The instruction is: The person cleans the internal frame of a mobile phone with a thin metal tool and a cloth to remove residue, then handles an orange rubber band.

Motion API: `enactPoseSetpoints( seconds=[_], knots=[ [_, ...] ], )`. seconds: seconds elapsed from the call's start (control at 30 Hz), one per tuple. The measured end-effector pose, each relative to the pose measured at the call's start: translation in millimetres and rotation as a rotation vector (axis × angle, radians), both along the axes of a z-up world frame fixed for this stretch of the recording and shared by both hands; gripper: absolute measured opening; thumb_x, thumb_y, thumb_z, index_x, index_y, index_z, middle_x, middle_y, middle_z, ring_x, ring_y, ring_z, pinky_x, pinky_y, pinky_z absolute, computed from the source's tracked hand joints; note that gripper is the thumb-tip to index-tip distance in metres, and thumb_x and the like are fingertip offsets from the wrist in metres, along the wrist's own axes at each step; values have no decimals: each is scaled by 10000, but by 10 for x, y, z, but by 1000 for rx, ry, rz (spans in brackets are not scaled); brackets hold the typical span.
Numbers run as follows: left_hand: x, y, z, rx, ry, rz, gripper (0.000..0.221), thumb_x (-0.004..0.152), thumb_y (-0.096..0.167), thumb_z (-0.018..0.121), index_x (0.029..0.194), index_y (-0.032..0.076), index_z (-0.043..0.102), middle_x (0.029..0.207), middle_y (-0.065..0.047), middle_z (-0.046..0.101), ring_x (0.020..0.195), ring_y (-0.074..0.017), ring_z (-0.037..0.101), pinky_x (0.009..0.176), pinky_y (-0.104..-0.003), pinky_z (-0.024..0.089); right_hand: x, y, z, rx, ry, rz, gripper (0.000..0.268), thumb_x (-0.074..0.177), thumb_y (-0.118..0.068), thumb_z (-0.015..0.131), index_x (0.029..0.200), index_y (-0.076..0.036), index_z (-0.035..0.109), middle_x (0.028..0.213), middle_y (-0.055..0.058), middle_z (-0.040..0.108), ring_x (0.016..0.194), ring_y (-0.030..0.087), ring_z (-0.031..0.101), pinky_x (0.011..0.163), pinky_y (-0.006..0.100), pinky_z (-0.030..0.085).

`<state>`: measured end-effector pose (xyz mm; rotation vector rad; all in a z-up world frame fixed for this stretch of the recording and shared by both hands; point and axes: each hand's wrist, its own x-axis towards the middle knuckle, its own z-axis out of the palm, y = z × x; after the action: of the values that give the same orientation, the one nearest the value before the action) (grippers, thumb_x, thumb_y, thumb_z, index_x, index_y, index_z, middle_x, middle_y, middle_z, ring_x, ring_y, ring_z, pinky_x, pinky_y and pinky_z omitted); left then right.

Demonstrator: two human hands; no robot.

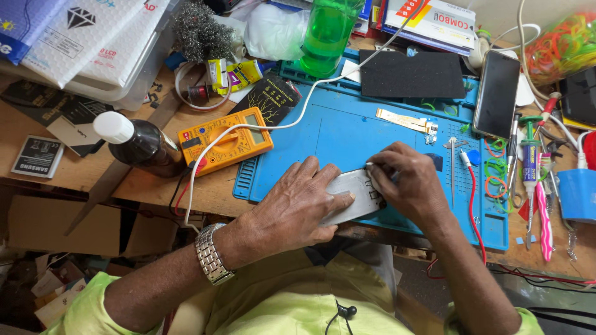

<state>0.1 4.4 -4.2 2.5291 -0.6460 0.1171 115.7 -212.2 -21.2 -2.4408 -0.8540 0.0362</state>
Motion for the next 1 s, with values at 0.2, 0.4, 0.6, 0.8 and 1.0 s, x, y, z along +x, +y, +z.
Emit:
enactPoseSetpoints(
  seconds=[0.2,0.4,0.6,0.8,1.0],
  knots=[
    [-12,-16,18,-19,-31,7,478,700,285,805,1151,139,738,1054,-136,537,977,-323,508,827,-466,460,22,-146,81,-227,30,-193,114,934,-133,726,991,-53,783,925,100,746,750,225,744,665,344,632],
    [-18,-35,-18,24,-39,6,447,720,274,792,1145,145,741,1062,-131,537,991,-311,511,827,-459,463,-38,-13,19,151,-91,169,119,870,-76,739,973,-63,798,1032,112,736,881,213,744,709,317,648],
    [-44,-33,-11,7,-9,17,443,724,272,789,1149,156,745,1064,-126,540,991,-316,510,829,-457,464,16,-134,119,-135,-33,-138,56,935,-57,745,968,-33,784,978,118,742,789,216,742,679,333,628],
    [-46,-44,-30,8,-50,13,438,727,273,791,1142,144,740,1068,-129,545,995,-322,514,824,-457,468,-65,-399,90,193,75,-193,182,926,-109,727,1098,-71,773,973,83,787,823,162,763,738,298,628],
    [-43,-54,22,15,-33,12,445,719,271,796,1140,136,737,1048,-134,536,989,-323,510,803,-465,455,-72,-51,-24,-42,-115,-142,114,851,-34,785,963,-11,790,909,150,751,750,230,723,688,375,593]
  ],
)
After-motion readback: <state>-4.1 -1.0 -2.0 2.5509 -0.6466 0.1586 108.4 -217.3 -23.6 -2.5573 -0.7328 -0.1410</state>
